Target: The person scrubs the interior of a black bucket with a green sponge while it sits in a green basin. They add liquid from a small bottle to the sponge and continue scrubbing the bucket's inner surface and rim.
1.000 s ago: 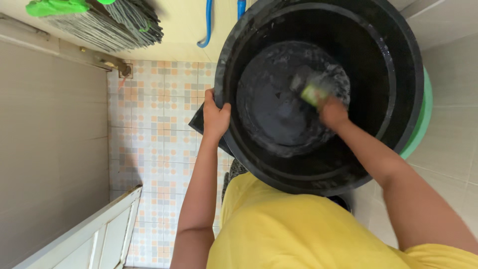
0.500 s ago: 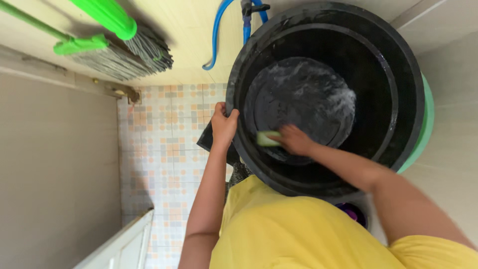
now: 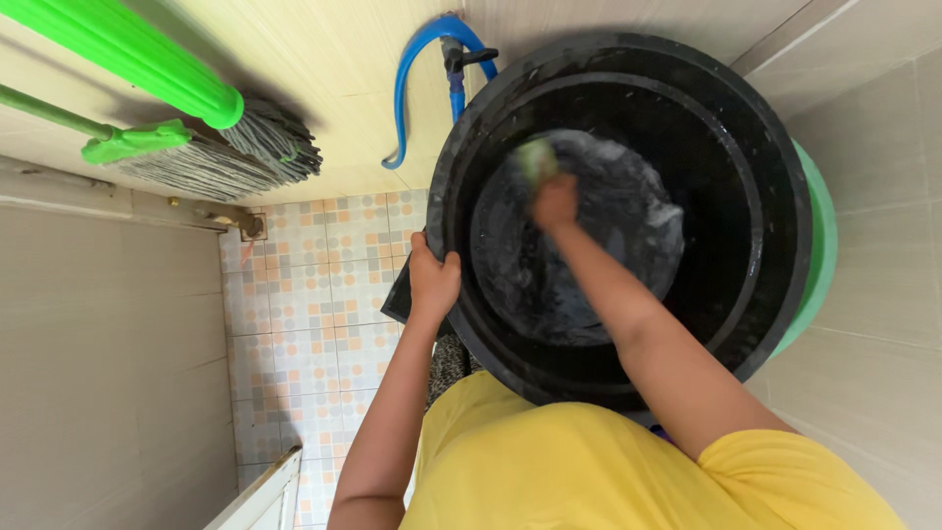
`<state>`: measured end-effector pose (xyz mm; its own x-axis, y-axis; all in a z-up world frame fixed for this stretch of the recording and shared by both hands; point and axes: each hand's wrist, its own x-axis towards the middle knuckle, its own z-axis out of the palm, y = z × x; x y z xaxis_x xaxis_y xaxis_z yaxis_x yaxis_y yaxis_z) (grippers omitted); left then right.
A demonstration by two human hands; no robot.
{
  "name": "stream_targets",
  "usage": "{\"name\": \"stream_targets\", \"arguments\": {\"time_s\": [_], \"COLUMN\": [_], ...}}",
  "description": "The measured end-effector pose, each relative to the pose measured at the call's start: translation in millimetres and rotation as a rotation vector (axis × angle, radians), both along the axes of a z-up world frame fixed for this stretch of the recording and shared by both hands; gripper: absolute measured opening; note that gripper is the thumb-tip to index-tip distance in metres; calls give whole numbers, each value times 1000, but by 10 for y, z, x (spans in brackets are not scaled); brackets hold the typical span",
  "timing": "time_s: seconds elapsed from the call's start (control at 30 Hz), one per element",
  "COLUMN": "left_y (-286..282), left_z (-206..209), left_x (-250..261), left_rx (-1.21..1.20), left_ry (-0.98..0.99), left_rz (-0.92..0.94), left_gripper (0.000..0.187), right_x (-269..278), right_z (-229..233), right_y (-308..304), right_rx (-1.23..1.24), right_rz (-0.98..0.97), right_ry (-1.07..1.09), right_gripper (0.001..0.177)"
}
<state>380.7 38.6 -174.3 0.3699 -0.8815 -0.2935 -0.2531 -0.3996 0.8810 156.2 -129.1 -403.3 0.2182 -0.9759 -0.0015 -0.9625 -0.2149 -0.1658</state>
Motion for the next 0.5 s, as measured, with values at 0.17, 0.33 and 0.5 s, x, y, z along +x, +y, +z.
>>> {"name": "stream_targets", "arguments": {"time_s": [0.17,0.33,0.5], "left_y": [39,36,2], "left_z": [-71,-29,36], "left_x": [-15,4,-23], "left_rx": [-93,-21,7], "left_ry": [-31,-59,-15], "left_rz": [2,1,4], "left_gripper": [39,41,43], "right_x": [-199,-1568,-1610], "right_z": [307,594,319], "right_y": [1366,1483,411], "right_rx": [157,390,221], "right_rz": [629,586,-66], "right_ry": [-280,-398,141], "right_gripper": [59,36,80]}}
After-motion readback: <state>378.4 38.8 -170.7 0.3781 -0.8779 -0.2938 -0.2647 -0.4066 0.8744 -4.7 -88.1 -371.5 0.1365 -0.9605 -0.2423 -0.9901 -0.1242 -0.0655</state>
